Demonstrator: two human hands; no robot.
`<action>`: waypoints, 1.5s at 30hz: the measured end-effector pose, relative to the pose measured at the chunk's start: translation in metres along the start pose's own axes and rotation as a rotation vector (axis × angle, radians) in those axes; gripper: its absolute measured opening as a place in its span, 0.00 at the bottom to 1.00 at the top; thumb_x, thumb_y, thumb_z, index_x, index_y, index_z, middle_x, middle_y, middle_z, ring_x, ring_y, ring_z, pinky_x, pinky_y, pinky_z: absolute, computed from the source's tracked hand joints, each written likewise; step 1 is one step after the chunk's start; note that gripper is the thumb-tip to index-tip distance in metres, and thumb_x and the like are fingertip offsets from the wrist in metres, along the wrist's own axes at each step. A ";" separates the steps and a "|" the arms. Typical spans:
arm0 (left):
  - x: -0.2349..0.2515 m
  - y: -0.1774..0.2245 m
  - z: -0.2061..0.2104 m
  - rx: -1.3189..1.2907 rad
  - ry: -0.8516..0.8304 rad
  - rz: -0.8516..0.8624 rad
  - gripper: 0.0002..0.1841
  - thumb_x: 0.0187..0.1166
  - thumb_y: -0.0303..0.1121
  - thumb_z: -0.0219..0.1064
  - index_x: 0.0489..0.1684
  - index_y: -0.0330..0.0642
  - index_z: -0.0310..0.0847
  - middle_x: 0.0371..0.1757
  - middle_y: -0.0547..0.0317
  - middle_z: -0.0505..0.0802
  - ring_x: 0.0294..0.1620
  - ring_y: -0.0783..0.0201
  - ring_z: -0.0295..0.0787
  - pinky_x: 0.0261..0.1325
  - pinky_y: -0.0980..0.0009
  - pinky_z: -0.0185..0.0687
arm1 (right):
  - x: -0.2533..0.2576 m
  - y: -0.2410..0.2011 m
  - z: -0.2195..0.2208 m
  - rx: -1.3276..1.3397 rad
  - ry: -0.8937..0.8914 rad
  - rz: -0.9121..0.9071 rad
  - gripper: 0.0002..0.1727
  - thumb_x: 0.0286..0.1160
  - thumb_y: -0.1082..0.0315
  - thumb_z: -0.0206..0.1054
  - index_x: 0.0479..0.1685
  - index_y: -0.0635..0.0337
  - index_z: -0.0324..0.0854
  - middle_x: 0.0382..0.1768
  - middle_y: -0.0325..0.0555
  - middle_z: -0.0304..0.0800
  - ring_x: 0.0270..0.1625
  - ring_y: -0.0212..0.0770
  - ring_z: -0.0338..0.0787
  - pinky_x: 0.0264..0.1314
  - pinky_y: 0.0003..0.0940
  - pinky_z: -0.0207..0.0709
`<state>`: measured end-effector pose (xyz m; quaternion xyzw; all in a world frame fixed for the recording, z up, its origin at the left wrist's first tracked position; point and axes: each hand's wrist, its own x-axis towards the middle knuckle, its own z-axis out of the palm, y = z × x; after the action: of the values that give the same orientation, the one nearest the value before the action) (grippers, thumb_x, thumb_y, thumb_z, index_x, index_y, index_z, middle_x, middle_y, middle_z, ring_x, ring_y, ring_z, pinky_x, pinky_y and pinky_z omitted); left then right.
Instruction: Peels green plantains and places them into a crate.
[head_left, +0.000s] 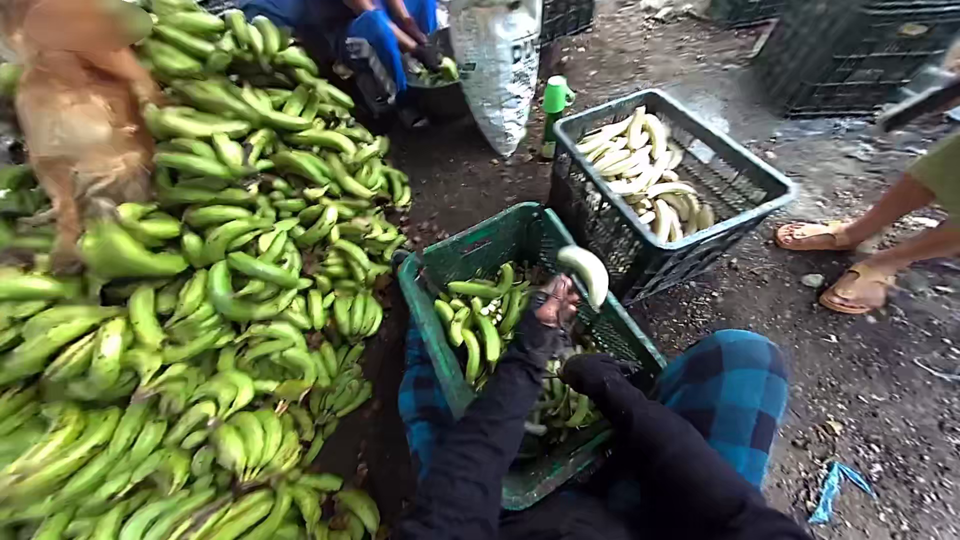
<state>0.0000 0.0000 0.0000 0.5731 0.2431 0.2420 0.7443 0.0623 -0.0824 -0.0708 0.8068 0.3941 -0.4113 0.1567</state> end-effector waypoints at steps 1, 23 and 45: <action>0.010 0.010 -0.014 0.190 0.031 0.093 0.22 0.91 0.34 0.52 0.79 0.36 0.71 0.68 0.50 0.87 0.55 0.68 0.86 0.55 0.70 0.82 | -0.009 0.006 -0.016 0.065 0.037 0.012 0.35 0.89 0.39 0.47 0.64 0.63 0.83 0.68 0.66 0.85 0.73 0.67 0.83 0.67 0.77 0.73; 0.037 -0.123 -0.132 0.886 0.416 -0.599 0.27 0.87 0.42 0.63 0.79 0.33 0.71 0.70 0.37 0.85 0.67 0.46 0.85 0.68 0.48 0.80 | 0.033 0.052 -0.091 0.974 0.422 -0.364 0.21 0.90 0.70 0.53 0.70 0.80 0.76 0.68 0.73 0.83 0.74 0.58 0.82 0.83 0.47 0.67; -0.066 -0.043 -0.081 -0.172 0.522 -0.265 0.20 0.95 0.38 0.46 0.71 0.32 0.72 0.56 0.44 0.88 0.50 0.59 0.87 0.54 0.61 0.86 | 0.061 -0.005 -0.029 0.815 0.565 -0.088 0.29 0.92 0.47 0.51 0.76 0.59 0.78 0.71 0.65 0.84 0.78 0.64 0.80 0.82 0.68 0.64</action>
<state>-0.0991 0.0080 -0.0543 0.3896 0.4773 0.3014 0.7277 0.0957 -0.0318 -0.1013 0.8651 0.2618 -0.3032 -0.3019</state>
